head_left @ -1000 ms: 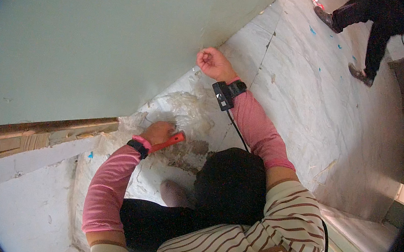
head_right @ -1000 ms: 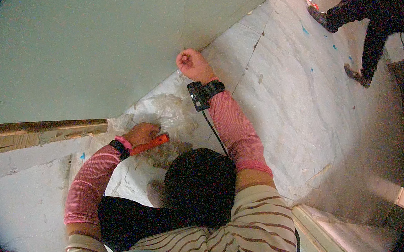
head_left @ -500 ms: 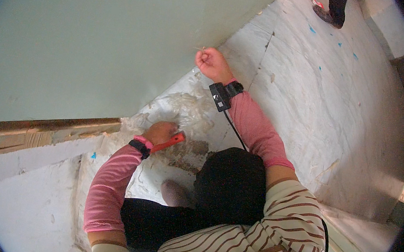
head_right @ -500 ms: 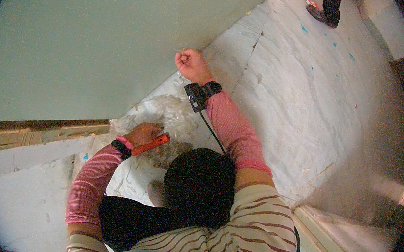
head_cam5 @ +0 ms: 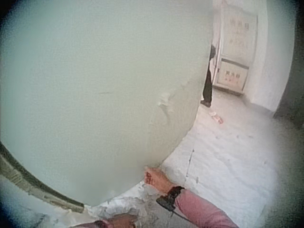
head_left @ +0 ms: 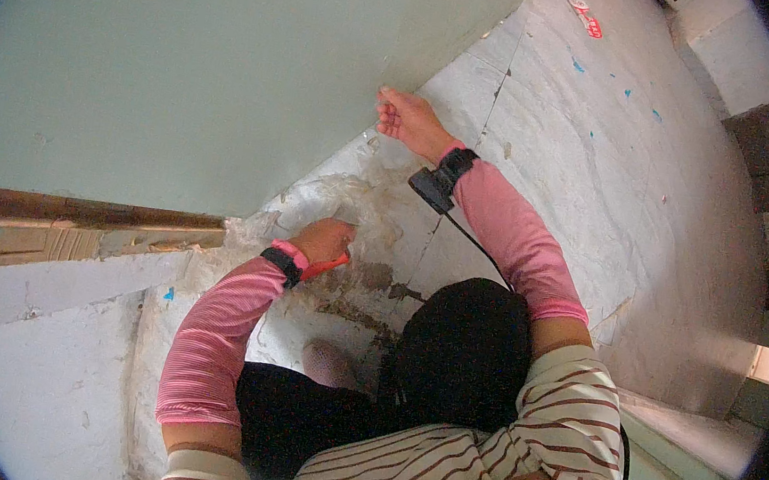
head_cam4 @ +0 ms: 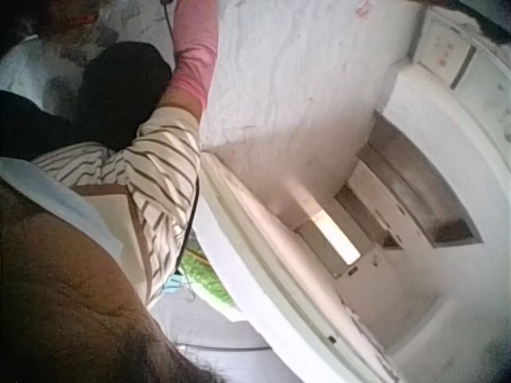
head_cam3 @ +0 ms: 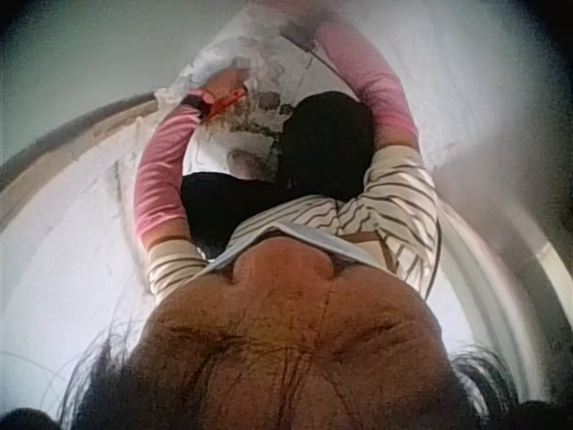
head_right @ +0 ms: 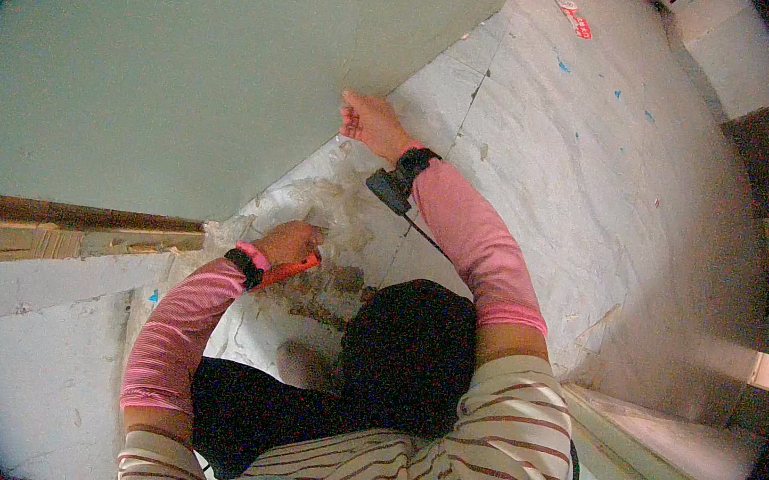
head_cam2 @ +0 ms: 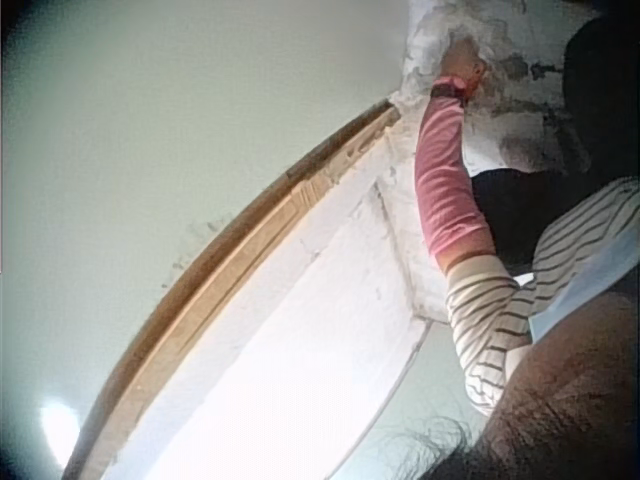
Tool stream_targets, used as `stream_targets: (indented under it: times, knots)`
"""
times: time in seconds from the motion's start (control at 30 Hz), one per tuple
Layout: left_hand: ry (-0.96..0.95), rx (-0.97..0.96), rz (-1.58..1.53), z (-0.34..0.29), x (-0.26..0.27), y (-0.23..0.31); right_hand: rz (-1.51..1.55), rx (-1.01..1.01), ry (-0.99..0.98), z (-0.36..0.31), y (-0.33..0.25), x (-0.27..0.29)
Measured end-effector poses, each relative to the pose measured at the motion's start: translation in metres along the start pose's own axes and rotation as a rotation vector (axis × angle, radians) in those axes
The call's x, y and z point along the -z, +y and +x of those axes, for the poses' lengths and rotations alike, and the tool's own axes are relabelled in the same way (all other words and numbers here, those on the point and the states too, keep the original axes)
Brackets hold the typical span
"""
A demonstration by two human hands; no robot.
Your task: Peeling off the protective plastic film from the wall and floor edges in an indoor construction environment.
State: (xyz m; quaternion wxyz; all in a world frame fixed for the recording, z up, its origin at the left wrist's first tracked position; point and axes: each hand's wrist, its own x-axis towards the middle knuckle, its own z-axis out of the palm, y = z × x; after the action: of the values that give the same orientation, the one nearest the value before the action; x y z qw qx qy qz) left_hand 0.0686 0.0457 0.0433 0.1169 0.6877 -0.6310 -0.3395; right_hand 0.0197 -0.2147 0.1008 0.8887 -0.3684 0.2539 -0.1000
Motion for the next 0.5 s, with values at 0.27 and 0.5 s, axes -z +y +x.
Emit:
stream_targets:
  times: [0.27,0.5]
  knots:
    - [0.078,0.017,0.111,-0.024,0.000,-0.023,0.094,0.050,-0.026,0.031,0.015,-0.004]
    - [0.076,0.092,0.023,-0.040,0.008,-0.033,0.313,0.038,-0.049,0.035,0.007,0.004]
